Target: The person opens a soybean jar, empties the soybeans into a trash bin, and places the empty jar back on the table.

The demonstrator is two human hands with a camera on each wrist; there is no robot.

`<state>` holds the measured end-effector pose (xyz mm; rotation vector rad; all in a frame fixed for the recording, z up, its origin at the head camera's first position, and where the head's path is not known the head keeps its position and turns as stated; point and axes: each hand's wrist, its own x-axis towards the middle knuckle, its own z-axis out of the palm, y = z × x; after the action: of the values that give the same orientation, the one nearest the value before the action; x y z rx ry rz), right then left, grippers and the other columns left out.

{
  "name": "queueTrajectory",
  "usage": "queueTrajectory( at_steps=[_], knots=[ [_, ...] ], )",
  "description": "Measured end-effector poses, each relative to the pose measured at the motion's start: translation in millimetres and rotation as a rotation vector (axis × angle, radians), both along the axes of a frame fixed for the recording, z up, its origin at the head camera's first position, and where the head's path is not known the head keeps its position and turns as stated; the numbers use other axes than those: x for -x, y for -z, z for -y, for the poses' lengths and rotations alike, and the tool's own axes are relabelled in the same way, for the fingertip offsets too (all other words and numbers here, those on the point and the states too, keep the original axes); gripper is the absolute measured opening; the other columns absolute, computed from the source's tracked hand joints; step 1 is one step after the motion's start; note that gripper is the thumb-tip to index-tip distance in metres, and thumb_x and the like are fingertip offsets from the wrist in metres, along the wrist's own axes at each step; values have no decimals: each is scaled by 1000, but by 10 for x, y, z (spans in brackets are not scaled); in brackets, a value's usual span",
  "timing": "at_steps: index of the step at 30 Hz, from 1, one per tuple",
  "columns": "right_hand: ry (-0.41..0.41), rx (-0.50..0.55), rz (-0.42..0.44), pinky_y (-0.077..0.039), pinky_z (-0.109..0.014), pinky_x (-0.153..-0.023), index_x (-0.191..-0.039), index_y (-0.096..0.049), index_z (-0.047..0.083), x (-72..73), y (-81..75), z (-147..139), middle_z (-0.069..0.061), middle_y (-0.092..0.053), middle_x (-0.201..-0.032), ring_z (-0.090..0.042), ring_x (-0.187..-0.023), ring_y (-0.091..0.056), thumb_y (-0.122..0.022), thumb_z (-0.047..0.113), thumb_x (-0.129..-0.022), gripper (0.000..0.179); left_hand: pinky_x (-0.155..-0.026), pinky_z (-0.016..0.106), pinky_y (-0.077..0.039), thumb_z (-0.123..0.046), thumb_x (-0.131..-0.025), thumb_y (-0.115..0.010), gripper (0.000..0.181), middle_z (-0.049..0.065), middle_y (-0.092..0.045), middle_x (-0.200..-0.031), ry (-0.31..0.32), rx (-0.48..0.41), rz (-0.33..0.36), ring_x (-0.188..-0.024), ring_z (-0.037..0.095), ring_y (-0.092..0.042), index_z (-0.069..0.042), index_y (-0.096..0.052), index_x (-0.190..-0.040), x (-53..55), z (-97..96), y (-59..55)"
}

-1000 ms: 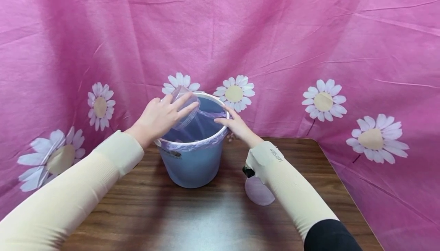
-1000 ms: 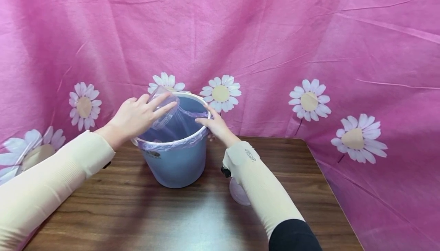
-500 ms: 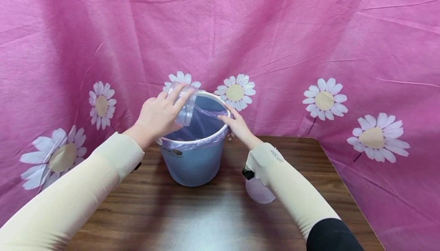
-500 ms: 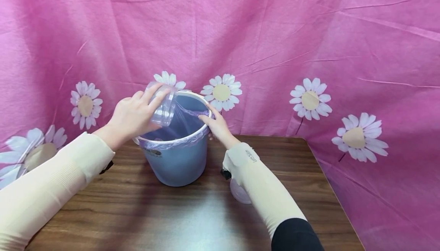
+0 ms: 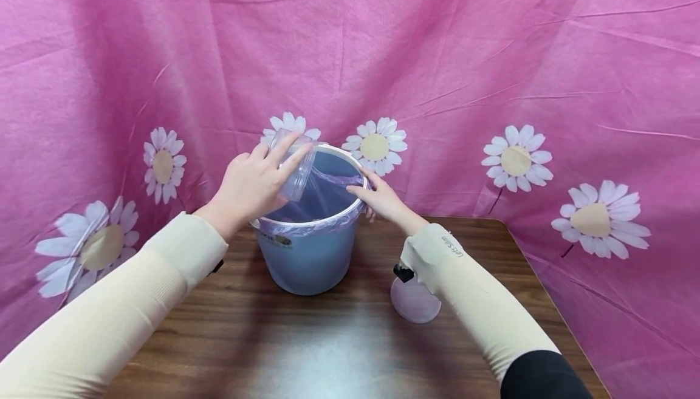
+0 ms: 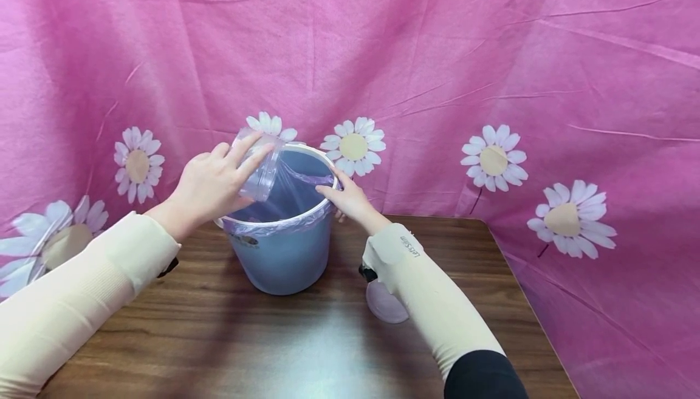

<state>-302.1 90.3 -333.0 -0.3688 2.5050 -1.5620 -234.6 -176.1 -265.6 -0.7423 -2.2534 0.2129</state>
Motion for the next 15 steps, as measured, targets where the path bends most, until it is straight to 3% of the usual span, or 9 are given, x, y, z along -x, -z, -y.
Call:
queueTrajectory(
  at_steps=[8, 15],
  knots=[
    [-17, -63, -25, -51, -32, -45, -158, -25, 20, -55, -36, -34, -3, -53, -54, -18, -45, -55, -63, 40, -94, 77, -51, 48, -52, -44, -59, -91, 110, 11, -45, -150, -19, -170, 4, -85, 37, -59, -17, -37, -150, -55, 36, -28],
    [-6, -132, -48, -51, -31, -49, -157, -25, 19, -162, -80, -149, -11, -60, -89, -15, -49, -56, -58, 48, -96, 75, -53, 51, -54, -55, -56, -91, 117, 9, -45, -151, -24, -330, 66, -95, 37, -59, -20, -34, -152, -257, -46, -81]
  ],
)
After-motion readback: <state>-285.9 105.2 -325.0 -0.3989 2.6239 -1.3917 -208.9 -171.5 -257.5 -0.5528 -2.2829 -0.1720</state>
